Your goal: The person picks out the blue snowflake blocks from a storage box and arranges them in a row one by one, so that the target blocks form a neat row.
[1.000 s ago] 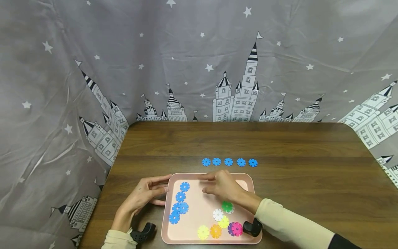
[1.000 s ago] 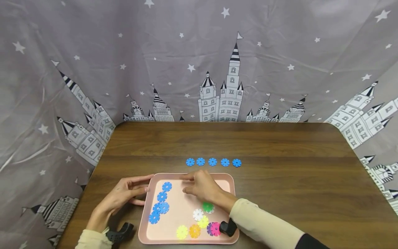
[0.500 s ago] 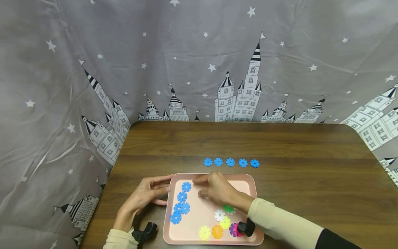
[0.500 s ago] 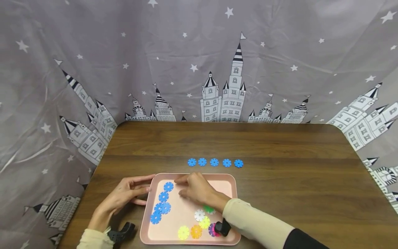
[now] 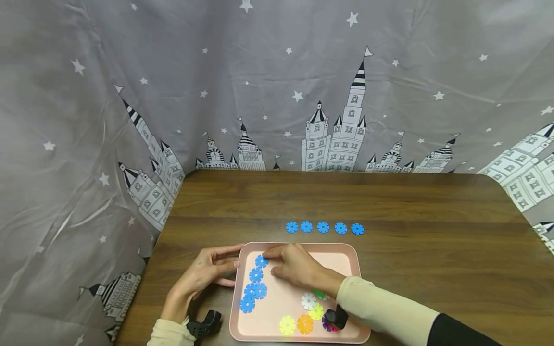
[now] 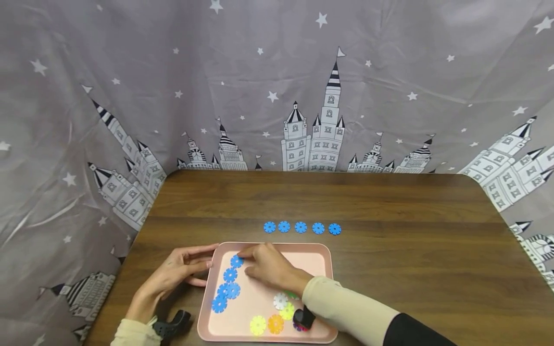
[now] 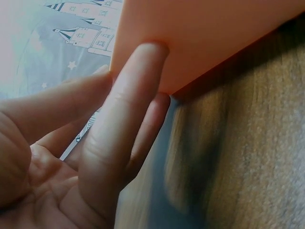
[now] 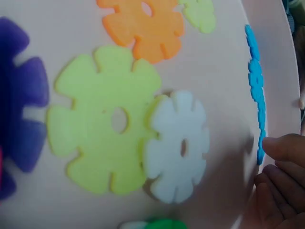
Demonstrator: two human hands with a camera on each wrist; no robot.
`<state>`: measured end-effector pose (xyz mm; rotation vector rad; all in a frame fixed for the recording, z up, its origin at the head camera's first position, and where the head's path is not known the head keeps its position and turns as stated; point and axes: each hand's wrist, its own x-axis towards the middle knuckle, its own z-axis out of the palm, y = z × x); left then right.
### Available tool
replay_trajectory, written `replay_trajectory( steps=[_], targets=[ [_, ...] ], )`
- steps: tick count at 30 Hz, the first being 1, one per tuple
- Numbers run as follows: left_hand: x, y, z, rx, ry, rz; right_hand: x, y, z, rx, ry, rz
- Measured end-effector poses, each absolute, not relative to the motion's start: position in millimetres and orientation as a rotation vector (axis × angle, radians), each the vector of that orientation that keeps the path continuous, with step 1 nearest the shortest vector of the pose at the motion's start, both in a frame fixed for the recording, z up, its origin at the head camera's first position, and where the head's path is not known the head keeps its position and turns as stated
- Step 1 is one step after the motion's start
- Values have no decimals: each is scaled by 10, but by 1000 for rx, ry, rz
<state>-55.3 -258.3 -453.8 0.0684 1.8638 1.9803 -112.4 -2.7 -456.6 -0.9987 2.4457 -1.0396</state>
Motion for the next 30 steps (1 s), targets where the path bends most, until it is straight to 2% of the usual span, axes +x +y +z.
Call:
replay_trajectory(
  steps=[30],
  targets=[
    [-565, -2578, -4544, 54, 1864, 1987, -1085, -295, -4589, -1246, 2552, -867]
  ],
)
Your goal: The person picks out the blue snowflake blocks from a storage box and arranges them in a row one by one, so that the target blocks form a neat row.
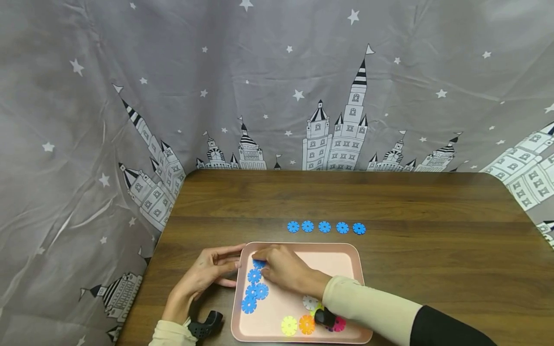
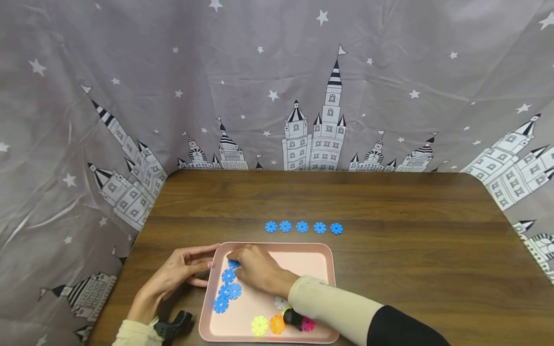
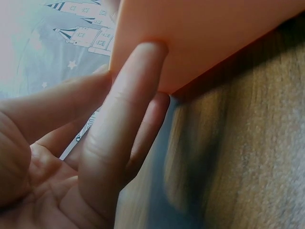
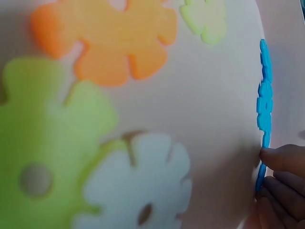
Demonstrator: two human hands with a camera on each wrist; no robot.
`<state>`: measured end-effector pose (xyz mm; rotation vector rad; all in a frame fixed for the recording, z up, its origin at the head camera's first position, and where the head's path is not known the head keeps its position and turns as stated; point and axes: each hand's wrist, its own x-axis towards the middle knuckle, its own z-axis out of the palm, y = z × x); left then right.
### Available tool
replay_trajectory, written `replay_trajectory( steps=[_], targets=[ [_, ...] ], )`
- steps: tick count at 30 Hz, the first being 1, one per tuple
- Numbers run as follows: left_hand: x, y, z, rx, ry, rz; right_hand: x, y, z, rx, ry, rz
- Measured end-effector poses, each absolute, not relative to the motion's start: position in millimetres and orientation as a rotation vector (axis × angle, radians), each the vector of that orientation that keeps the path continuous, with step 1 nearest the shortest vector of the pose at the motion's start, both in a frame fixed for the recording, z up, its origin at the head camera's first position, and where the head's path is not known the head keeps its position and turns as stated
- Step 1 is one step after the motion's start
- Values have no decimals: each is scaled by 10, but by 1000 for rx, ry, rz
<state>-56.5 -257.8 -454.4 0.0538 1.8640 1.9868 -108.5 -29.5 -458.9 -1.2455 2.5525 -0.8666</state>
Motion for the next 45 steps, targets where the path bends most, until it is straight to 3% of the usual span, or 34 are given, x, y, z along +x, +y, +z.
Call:
replay_trajectory(
  steps=[26, 45],
  targets=[
    [-557, -2578, -4542, 69, 1865, 1995, -1054, -416, -4633, -1395, 2673, -666],
    [-559, -2570, -4525, 62, 1876, 1977, -1057, -233, -4584, -1350, 2667, -818]
  ],
)
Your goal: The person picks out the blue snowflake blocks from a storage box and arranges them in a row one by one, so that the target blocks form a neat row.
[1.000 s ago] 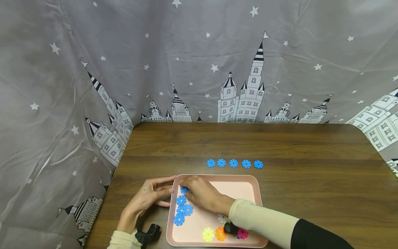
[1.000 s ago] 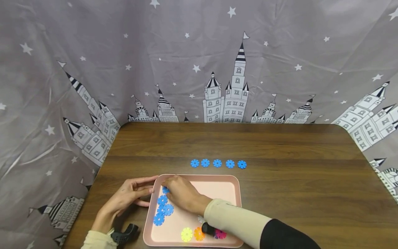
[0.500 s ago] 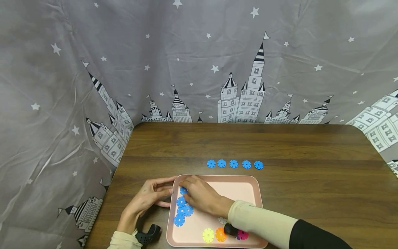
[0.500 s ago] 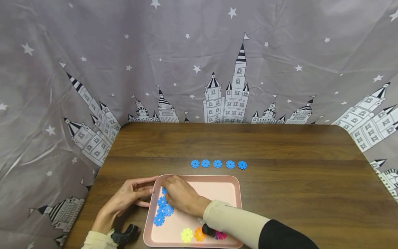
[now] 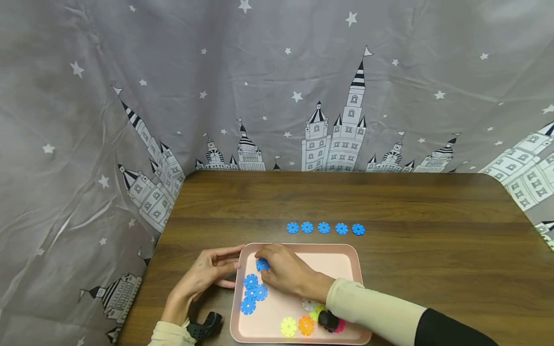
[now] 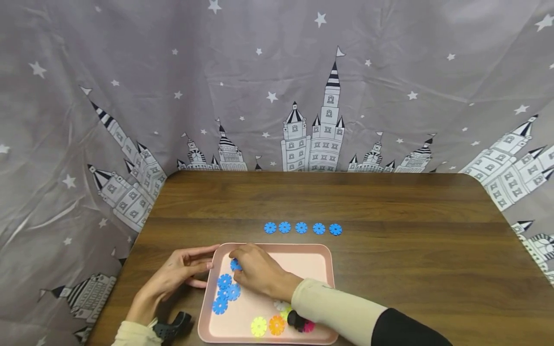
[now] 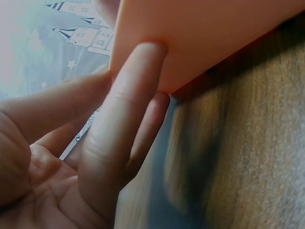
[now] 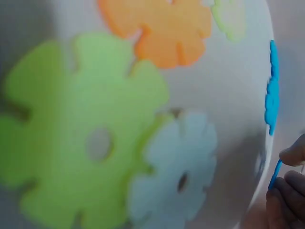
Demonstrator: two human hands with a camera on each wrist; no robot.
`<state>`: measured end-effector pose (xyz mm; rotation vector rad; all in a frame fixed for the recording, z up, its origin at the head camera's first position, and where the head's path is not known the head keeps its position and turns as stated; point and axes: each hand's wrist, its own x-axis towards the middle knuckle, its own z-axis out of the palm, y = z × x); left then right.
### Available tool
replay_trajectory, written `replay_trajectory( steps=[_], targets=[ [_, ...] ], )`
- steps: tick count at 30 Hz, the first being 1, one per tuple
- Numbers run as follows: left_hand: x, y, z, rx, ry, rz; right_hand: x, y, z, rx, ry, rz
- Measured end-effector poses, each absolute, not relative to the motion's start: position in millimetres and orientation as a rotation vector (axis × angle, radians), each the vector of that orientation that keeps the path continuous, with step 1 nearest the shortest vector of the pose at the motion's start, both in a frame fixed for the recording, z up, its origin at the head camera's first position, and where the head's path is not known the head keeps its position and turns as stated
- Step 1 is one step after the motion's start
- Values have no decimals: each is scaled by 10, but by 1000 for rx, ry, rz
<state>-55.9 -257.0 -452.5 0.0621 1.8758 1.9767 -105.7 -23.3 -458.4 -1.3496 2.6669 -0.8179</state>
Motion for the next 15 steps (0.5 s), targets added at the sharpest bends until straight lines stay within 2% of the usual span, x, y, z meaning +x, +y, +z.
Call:
replay_trajectory(
  steps=[15],
  targets=[
    [-553, -2566, -4530, 40, 1897, 1960, -1142, 167, -4381, -1284, 2669, -970]
  ],
)
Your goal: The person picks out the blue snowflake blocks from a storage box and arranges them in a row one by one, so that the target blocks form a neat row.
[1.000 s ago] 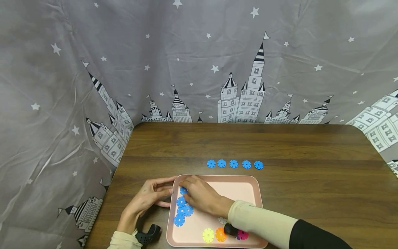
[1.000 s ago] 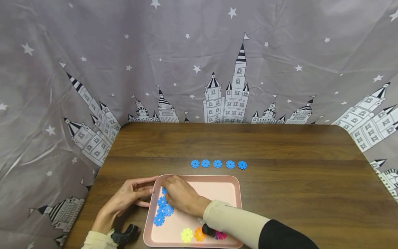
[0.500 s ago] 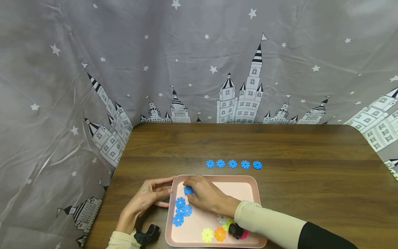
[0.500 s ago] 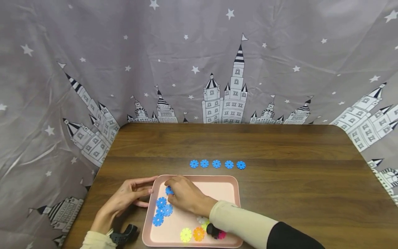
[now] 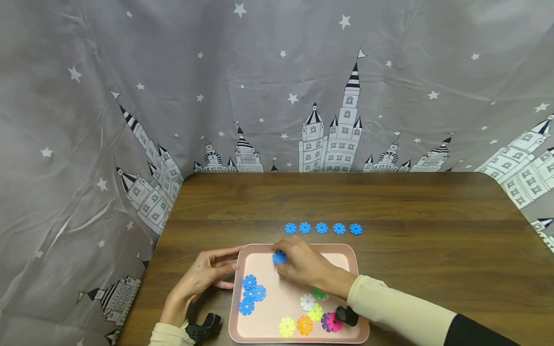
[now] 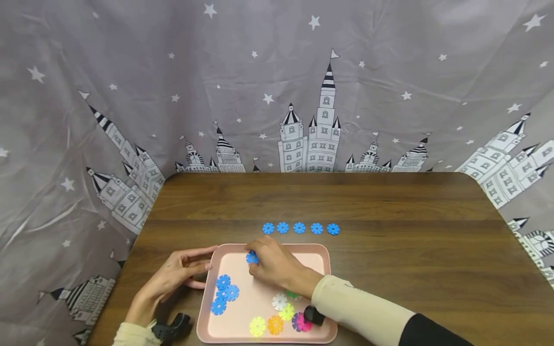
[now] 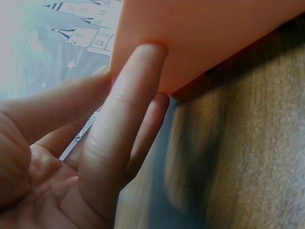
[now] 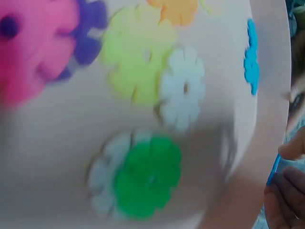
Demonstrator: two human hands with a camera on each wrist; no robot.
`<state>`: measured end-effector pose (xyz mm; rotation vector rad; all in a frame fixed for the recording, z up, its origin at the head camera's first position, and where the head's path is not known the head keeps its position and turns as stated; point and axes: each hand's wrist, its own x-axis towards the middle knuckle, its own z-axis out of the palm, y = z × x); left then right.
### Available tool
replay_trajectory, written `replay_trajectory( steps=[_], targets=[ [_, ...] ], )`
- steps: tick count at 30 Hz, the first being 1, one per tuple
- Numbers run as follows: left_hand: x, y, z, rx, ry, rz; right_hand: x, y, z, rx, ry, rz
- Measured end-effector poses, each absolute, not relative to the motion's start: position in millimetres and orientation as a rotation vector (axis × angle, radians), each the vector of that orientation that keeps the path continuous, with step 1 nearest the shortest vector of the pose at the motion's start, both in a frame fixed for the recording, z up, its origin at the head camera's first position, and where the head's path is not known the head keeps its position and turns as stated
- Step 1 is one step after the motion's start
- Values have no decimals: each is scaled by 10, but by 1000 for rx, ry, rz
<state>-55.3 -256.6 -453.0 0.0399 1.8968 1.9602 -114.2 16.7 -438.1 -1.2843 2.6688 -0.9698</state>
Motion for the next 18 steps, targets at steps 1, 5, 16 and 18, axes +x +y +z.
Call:
replay_trajectory(
  steps=[1, 5, 16, 18],
  targets=[
    [-556, -2564, -4534, 43, 1896, 1962, -1156, 207, -4366, -1276, 2677, -984],
    [-560, -2560, -4534, 49, 1893, 1971, -1207, 343, -4336, -1272, 2730, -1025],
    [-561, -2557, -4535, 45, 1892, 1963, -1377, 717, -4196, -1134, 2853, -1044],
    [-564, -2554, -4542, 36, 1891, 1964, -1417, 788, -4172, -1078, 2878, -1027]
  ],
)
